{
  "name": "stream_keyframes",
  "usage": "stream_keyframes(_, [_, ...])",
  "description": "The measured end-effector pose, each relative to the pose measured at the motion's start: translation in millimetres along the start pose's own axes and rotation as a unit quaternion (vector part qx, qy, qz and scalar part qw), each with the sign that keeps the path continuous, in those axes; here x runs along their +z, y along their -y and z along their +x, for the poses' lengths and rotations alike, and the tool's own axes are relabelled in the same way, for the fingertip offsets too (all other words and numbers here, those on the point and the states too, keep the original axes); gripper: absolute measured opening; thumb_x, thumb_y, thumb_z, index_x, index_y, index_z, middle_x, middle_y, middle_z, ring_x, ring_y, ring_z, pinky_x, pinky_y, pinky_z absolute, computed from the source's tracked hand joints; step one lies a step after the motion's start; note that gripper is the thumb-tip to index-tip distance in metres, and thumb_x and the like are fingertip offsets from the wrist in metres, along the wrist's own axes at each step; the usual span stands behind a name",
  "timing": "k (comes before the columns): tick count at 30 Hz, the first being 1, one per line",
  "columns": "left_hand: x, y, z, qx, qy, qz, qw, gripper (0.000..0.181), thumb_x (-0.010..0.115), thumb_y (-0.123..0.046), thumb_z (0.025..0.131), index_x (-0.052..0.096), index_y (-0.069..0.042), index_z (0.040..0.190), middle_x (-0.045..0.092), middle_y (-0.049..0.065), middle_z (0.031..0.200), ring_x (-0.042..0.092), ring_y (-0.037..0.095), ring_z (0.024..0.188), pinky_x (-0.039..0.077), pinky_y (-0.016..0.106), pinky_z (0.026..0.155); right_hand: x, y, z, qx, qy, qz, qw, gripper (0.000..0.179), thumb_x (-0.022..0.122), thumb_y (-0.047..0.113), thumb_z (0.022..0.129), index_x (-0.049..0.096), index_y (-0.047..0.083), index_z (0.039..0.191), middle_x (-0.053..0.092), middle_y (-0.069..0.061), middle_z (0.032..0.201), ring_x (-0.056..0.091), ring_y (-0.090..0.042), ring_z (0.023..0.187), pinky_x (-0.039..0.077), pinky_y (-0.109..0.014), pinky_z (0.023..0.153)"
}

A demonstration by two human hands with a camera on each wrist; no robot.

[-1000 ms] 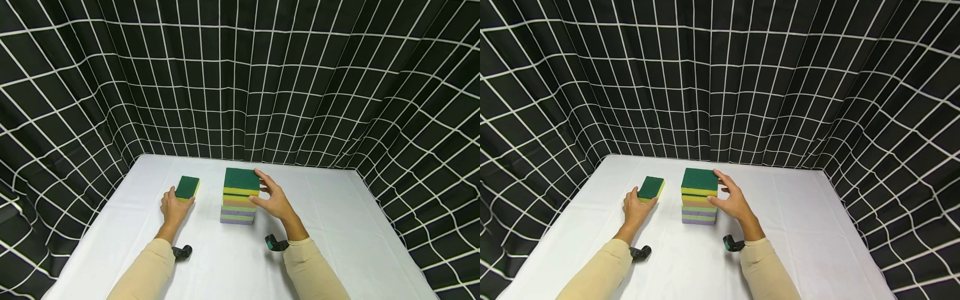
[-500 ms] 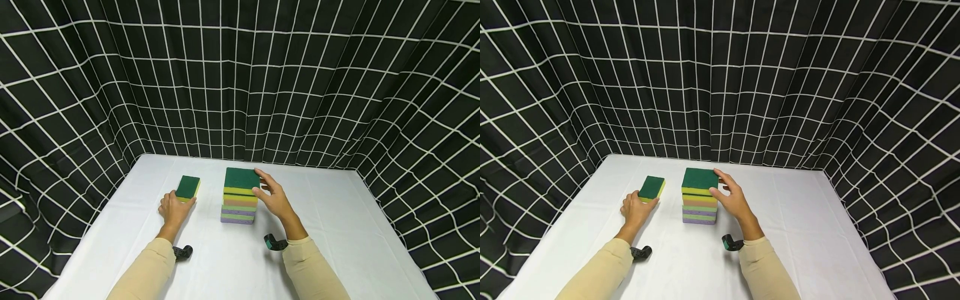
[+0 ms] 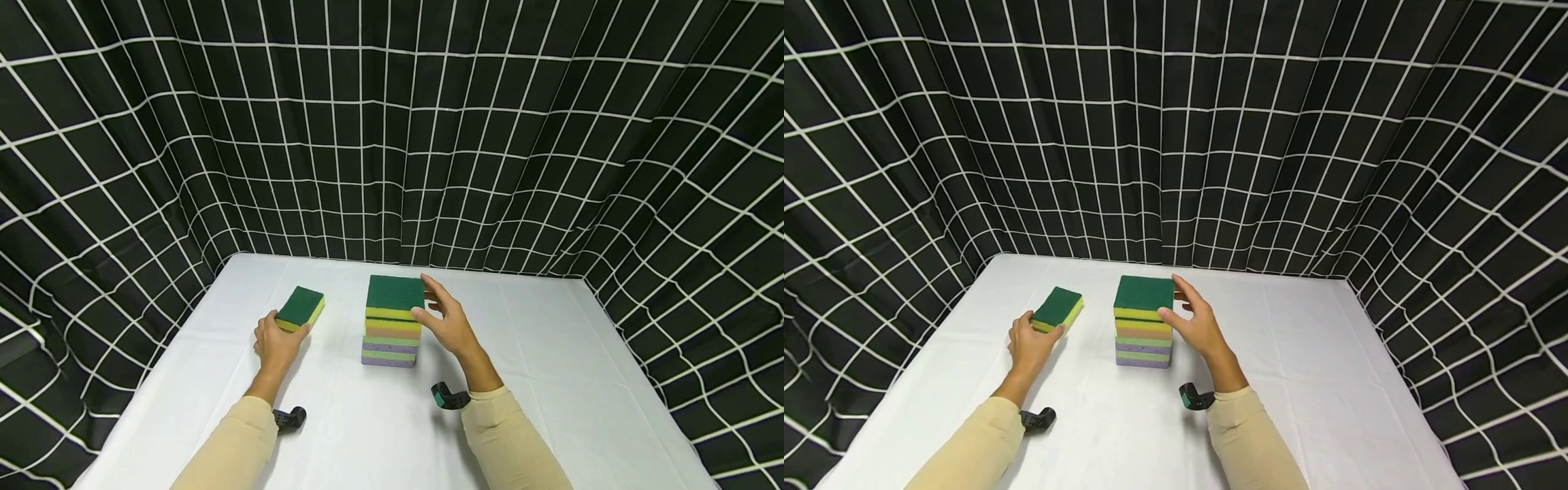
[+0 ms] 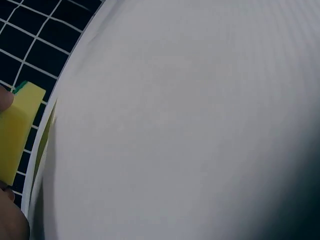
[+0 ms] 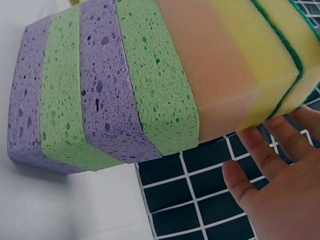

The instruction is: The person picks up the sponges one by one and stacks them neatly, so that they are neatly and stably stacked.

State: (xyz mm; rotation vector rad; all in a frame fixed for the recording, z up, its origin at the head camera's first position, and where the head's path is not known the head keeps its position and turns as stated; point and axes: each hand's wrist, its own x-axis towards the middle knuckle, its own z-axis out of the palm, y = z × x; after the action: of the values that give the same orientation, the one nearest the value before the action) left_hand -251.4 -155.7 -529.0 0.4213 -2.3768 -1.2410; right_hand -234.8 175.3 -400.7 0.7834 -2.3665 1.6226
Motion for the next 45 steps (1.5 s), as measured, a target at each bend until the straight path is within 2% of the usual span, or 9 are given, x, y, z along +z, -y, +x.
stream_keyframes(6, [-17.2,-0.2,1.4,0.019,0.008,-0.045,0.9988,0.080,0.078,-0.023,0.078,0.037,0.011,0.138,0.042,0.028,0.123,0.039,0.043,0.116,0.029,0.058,0.096,-0.4,-1.5,-0.7,0.000,0.002,0.002,1.0000,0.064,0.063,0.006,0.092,0.033,-0.001,0.148,0.040,-0.024,0.143,0.045,-0.040,0.122,0.036,-0.057,0.098])
stream_keyframes(12, [-34.7,-8.0,4.4,0.050,-0.018,-0.093,0.9943,0.078,0.080,-0.018,0.076,0.040,0.010,0.137,0.047,0.026,0.121,0.045,0.041,0.114,0.035,0.054,0.095,-0.8,-2.3,-0.8,0.000,0.005,0.008,1.0000,0.064,0.062,0.005,0.092,0.032,-0.003,0.148,0.039,-0.025,0.144,0.045,-0.041,0.122,0.036,-0.057,0.098])
stream_keyframes(19, [-56.8,-32.5,7.5,0.082,-0.048,-0.144,0.9850,0.072,0.079,-0.011,0.075,0.044,0.008,0.136,0.053,0.023,0.123,0.048,0.035,0.112,0.037,0.044,0.089,-1.6,-1.8,-0.8,0.000,0.009,0.010,0.9999,0.064,0.061,0.004,0.092,0.031,-0.003,0.148,0.038,-0.025,0.145,0.044,-0.041,0.123,0.036,-0.057,0.098])
stream_keyframes(24, [-72.9,-56.2,8.7,0.114,-0.049,-0.177,0.9763,0.066,0.077,-0.006,0.077,0.047,0.006,0.135,0.054,0.021,0.122,0.048,0.032,0.111,0.036,0.035,0.086,-2.2,-1.3,-0.9,-0.001,0.010,0.014,0.9998,0.064,0.060,0.004,0.093,0.031,-0.003,0.148,0.038,-0.025,0.144,0.044,-0.041,0.123,0.035,-0.058,0.098])
stream_keyframes(30, [-87.0,-80.1,8.5,0.165,-0.035,-0.221,0.9604,0.064,0.077,0.004,0.077,0.048,0.008,0.134,0.055,0.023,0.120,0.049,0.022,0.108,0.036,0.036,0.090,-2.2,-1.6,-1.0,-0.001,0.009,0.011,0.9999,0.064,0.061,0.005,0.093,0.031,-0.004,0.148,0.039,-0.025,0.144,0.045,-0.041,0.122,0.035,-0.058,0.098])
stream_keyframes(36, [-97.5,-105.7,1.5,0.203,-0.013,-0.281,0.9379,0.065,0.071,0.017,0.074,0.043,0.016,0.133,0.050,0.033,0.118,0.047,0.027,0.107,0.033,0.042,0.089,-2.0,-0.7,-1.0,-0.001,0.011,0.013,0.9999,0.064,0.061,0.004,0.092,0.030,-0.005,0.148,0.040,-0.025,0.143,0.045,-0.041,0.122,0.035,-0.058,0.098])
stream_keyframes(41, [-94.4,-115.9,4.7,0.219,0.010,-0.327,0.9194,0.065,0.069,0.021,0.073,0.044,0.016,0.132,0.051,0.025,0.118,0.047,0.021,0.106,0.034,0.035,0.090,-2.1,-0.4,-1.2,-0.003,0.011,0.012,0.9999,0.064,0.061,0.003,0.092,0.030,-0.005,0.148,0.039,-0.027,0.143,0.044,-0.043,0.121,0.034,-0.060,0.098])
stream_keyframes(45, [-87.7,-121.8,10.1,0.237,0.031,-0.351,0.9053,0.066,0.069,0.022,0.072,0.044,0.014,0.133,0.052,0.022,0.116,0.048,0.022,0.106,0.033,0.038,0.090,-0.9,-0.6,-1.5,-0.003,0.009,0.007,0.9999,0.064,0.061,0.004,0.092,0.030,-0.005,0.148,0.039,-0.027,0.143,0.045,-0.043,0.121,0.034,-0.059,0.098])
